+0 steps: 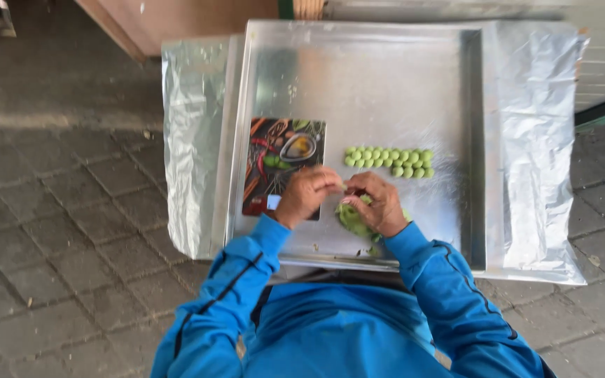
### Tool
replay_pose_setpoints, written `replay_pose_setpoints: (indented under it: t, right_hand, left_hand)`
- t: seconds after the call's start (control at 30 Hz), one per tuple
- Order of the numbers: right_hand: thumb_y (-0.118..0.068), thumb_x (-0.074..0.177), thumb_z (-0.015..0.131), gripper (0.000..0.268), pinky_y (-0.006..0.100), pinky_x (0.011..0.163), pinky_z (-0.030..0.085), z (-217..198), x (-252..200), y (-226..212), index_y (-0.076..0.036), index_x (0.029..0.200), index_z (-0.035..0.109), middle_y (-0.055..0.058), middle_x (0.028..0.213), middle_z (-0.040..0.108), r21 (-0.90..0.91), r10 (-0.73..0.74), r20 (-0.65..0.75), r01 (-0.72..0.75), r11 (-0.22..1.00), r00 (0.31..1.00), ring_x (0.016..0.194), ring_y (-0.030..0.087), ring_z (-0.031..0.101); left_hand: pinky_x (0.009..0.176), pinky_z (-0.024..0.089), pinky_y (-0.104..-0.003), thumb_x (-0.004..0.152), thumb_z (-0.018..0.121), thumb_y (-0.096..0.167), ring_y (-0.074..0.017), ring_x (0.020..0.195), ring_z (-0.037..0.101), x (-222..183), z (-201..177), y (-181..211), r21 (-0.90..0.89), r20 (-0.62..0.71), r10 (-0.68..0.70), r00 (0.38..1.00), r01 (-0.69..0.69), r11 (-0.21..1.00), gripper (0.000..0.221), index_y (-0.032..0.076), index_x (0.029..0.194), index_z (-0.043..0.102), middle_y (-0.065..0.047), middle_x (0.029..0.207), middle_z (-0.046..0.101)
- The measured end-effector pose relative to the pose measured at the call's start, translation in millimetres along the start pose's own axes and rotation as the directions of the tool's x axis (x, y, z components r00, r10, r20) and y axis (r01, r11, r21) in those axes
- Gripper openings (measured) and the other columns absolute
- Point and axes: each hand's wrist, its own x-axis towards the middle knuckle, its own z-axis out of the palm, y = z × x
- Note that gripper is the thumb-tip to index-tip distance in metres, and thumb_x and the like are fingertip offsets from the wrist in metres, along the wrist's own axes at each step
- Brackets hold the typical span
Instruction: Shaping small balls of green dough and arranging them in a grid on a metal tray.
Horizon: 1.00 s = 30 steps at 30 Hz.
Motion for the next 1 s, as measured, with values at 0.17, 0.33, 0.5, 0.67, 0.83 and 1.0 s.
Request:
replay_pose_setpoints:
  t: [0.17,0.33,0.5,0.67,0.83,1.0]
  right_hand:
    - [-0.010,0.087,0.087,0.014,0.032,0.060,0.057,-14.8,0.7,0.3,-0.006,0.098,0.082,0.009,0.079,0.074,0.090,0.131,-0.132,-0.120,0.989,0.983,0.066,0.019,0.070]
    - [-0.011,0.089,0.084,0.009,0.028,0.058,0.056,-13.7,2.1,-13.0,-0.008,0.098,0.082,0.006,0.068,0.074,0.116,0.255,-0.188,-0.237,0.965,0.948,0.063,0.012,0.067]
    - [-0.004,0.085,0.084,0.018,0.031,0.063,0.061,-10.2,6.4,-26.2,0.002,0.102,0.082,0.013,0.071,0.078,0.290,0.233,-0.151,-0.183,0.940,0.961,0.069,0.009,0.067]
    - [-0.004,0.095,0.072,0.025,0.039,0.064,0.062,-8.5,2.6,-23.1,0.001,0.120,0.070,0.017,0.078,0.080,0.172,0.241,-0.142,-0.215,0.961,0.960,0.069,0.021,0.076]
    - [-0.003,0.103,0.058,0.027,0.035,0.067,0.061,-2.0,-22.1,20.0,-0.002,0.126,0.044,0.019,0.091,0.081,0.229,0.299,-0.116,-0.267,0.936,0.947,0.071,0.016,0.071]
    - [-0.011,0.100,0.066,0.020,0.030,0.056,0.063,4.7,-35.7,40.8,0.004,0.110,0.060,0.022,0.099,0.081,0.407,0.352,-0.051,-0.303,0.862,0.935,0.068,0.016,0.073]
  left_hand:
    - [0.086,0.061,-0.037,0.097,0.077,0.010,-0.0243,0.099,0.077,19.7,11.5,47.3,-0.302,0.004,-0.112,0.994,0.108,0.947,0.009,0.007,0.104,0.081,-0.012,0.105,0.080]
    - [0.081,0.063,-0.033,0.089,0.084,0.005,-0.0184,0.092,0.078,13.7,21.5,26.1,-0.491,-0.015,-0.221,0.975,0.186,0.851,0.012,0.000,0.100,0.082,-0.016,0.098,0.082]
    - [0.079,0.056,-0.029,0.083,0.091,0.012,-0.0115,0.085,0.063,6.0,35.1,4.3,-0.572,0.015,-0.227,0.974,0.194,0.797,0.017,0.002,0.094,0.082,-0.010,0.092,0.069]
    - [0.080,0.052,-0.027,0.090,0.085,0.018,-0.0073,0.088,0.057,16.9,21.5,40.4,-0.530,0.097,-0.222,0.970,0.240,0.814,0.031,0.007,0.117,0.077,-0.005,0.094,0.066]
    - [0.081,0.053,-0.031,0.094,0.081,0.021,-0.0121,0.088,0.062,12.3,29.5,33.5,-0.414,0.045,-0.063,0.997,0.076,0.907,0.029,0.008,0.120,0.080,-0.009,0.102,0.066]
    - [0.075,0.054,-0.034,0.094,0.081,0.026,-0.0183,0.077,0.060,10.7,33.2,22.1,-0.299,-0.109,-0.081,0.991,0.045,0.953,0.022,0.005,0.101,0.080,-0.012,0.097,0.063]
